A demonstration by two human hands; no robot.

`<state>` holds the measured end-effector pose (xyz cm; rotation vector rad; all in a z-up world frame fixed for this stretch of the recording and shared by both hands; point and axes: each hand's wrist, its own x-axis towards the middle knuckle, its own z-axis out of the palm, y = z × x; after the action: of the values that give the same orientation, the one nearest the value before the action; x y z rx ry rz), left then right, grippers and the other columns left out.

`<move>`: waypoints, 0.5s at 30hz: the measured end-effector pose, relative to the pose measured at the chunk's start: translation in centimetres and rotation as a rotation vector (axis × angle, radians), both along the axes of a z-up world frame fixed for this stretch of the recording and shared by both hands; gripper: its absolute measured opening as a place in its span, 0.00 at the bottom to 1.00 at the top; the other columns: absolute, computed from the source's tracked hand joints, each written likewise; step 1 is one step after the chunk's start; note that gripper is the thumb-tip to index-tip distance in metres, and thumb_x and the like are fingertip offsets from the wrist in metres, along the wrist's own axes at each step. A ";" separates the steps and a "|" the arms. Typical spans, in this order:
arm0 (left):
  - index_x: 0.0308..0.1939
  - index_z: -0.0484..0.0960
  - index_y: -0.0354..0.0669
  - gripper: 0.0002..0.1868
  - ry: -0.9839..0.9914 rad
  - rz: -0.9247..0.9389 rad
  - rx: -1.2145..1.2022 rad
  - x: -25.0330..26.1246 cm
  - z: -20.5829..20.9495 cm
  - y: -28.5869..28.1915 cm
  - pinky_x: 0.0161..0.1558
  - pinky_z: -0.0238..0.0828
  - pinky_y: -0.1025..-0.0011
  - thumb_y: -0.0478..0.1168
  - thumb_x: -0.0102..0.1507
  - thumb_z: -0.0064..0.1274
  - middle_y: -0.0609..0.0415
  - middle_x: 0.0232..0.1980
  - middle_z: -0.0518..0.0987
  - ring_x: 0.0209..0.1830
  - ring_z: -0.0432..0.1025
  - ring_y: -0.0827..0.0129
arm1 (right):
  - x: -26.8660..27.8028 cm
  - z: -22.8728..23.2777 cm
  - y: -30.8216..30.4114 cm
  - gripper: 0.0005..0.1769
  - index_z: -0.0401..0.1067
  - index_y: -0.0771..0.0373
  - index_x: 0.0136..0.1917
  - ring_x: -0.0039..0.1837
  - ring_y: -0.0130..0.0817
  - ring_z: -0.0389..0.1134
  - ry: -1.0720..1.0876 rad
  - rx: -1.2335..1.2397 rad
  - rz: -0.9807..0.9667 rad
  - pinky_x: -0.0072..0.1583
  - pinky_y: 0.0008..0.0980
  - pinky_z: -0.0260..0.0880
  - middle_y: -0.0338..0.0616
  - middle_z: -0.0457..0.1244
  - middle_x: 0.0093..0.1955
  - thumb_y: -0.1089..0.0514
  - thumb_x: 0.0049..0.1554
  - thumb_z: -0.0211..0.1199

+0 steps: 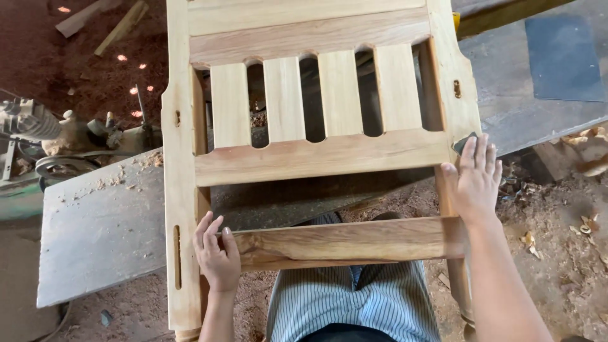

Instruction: Sand the wooden backrest of a chair using a piece of sandpaper to smooth the surface.

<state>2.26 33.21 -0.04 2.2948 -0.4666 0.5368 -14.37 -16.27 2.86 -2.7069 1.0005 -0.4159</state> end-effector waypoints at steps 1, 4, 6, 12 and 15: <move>0.60 0.77 0.39 0.14 0.023 0.008 0.014 -0.2 0.1 0.0 0.72 0.60 0.55 0.37 0.70 0.49 0.46 0.70 0.72 0.72 0.63 0.52 | -0.4 -0.3 0.0 0.41 0.43 0.66 0.84 0.85 0.60 0.34 -0.084 0.012 0.015 0.79 0.56 0.30 0.60 0.36 0.86 0.37 0.69 0.42; 0.63 0.75 0.38 0.18 0.044 -0.007 0.056 0.5 1.2 -0.8 0.75 0.55 0.52 0.40 0.70 0.49 0.43 0.73 0.67 0.76 0.58 0.50 | -0.9 -1.9 -0.1 0.38 0.50 0.67 0.84 0.84 0.62 0.42 -0.139 -0.034 -0.033 0.78 0.61 0.37 0.62 0.43 0.86 0.42 0.69 0.46; 0.66 0.72 0.37 0.21 0.020 -0.010 0.119 2.9 1.8 -1.0 0.76 0.50 0.51 0.42 0.71 0.47 0.41 0.76 0.62 0.79 0.53 0.49 | -1.3 -2.5 -0.2 0.34 0.55 0.67 0.83 0.82 0.62 0.47 -0.157 -0.073 -0.047 0.77 0.62 0.42 0.61 0.48 0.85 0.45 0.71 0.49; 0.79 0.39 0.31 0.39 0.382 0.083 0.371 8.6 8.4 -7.9 0.79 0.15 0.53 0.56 0.74 0.28 0.35 0.83 0.29 0.83 0.22 0.46 | -2.7 -4.1 -0.4 0.22 0.67 0.65 0.73 0.75 0.60 0.56 -0.337 -0.173 -0.048 0.73 0.61 0.56 0.57 0.59 0.77 0.54 0.69 0.61; 0.78 0.30 0.29 0.42 0.537 0.024 0.491 6.6 11.4 -14.3 0.78 0.09 0.57 0.60 0.74 0.21 0.35 0.82 0.24 0.82 0.17 0.46 | -2.8 -4.9 -1.0 0.19 0.66 0.65 0.68 0.75 0.58 0.56 -0.378 -0.210 -0.015 0.72 0.60 0.58 0.57 0.59 0.74 0.55 0.70 0.64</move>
<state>8.82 18.95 11.32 2.7742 -0.3240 -0.2234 -17.20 -17.31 -2.05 -2.6478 0.9102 -1.0427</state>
